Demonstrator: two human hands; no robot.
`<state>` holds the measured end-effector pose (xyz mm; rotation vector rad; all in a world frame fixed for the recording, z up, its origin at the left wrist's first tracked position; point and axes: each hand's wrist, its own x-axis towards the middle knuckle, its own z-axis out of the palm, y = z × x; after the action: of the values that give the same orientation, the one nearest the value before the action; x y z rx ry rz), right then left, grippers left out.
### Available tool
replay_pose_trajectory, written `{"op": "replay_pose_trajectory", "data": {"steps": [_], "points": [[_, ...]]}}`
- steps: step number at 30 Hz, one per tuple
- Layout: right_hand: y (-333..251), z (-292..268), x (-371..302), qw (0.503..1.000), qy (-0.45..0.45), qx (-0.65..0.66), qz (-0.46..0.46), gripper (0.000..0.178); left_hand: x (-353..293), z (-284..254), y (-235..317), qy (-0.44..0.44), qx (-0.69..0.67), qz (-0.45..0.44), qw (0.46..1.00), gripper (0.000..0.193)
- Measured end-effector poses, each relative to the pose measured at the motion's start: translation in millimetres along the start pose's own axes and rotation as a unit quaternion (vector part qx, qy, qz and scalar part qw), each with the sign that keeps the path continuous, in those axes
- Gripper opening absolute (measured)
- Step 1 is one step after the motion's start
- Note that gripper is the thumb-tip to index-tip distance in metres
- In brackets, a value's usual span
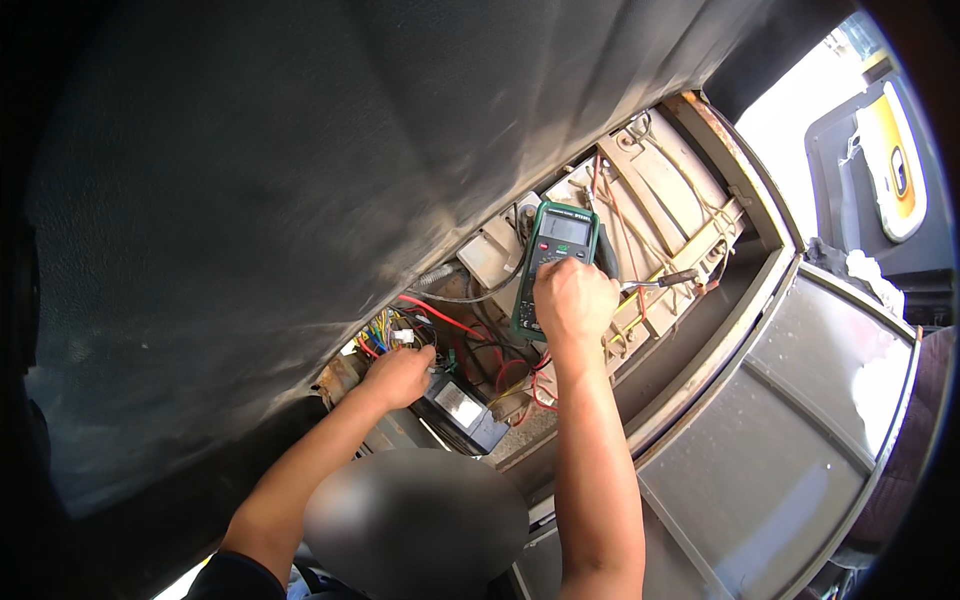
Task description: The person uses a multimeter to test electrical connections in a vehicle's under-seat compartment. They connect the multimeter probes to various wires and components, observe the readings, and adjust connections as needed.
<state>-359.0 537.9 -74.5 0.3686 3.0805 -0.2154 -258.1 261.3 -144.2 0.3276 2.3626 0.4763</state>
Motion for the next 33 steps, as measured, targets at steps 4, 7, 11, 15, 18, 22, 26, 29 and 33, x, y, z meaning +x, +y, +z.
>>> {"op": "replay_pose_trajectory", "data": {"steps": [4, 7, 11, 15, 18, 22, 26, 29, 33], "points": [[34, -25, -21, 0.957, -0.018, 0.247, 0.153, 0.050, -4, -6, 5, -0.019, 0.006, -0.017, 1.000, 0.022], [57, -24, -64, 0.928, 0.018, 0.332, 0.165, 0.037, -2, -3, -2, -0.021, 0.006, -0.001, 1.000, 0.025], [97, 7, -113, 0.889, -0.087, 0.388, 0.228, 0.026, -5, -2, 4, -0.035, -0.016, 0.011, 0.999, 0.031], [100, -8, -135, 0.830, -0.268, 0.433, 0.225, 0.021, -16, -14, 37, 0.034, -0.040, 0.013, 0.999, 0.039], [110, -11, -141, 0.829, -0.372, 0.372, 0.191, 0.030, -5, -9, 61, 0.026, -0.117, 0.117, 0.986, 0.049], [103, -5, -157, 0.827, -0.421, 0.355, 0.113, 0.047, 8, 16, 77, -0.080, -0.408, 0.118, 0.902, 0.057], [104, -8, -155, 0.850, -0.394, 0.319, 0.141, 0.042, -6, -18, 126, 0.189, -0.293, 0.086, 0.933, 0.018], [109, -23, -144, 0.875, -0.328, 0.312, 0.171, 0.036, 6, -52, 149, 0.311, -0.219, 0.170, 0.909, 0.014], [84, -33, -134, 0.917, -0.112, 0.360, 0.129, 0.029, 54, -76, 182, 0.286, -0.159, 0.083, 0.941, 0.024]]}}
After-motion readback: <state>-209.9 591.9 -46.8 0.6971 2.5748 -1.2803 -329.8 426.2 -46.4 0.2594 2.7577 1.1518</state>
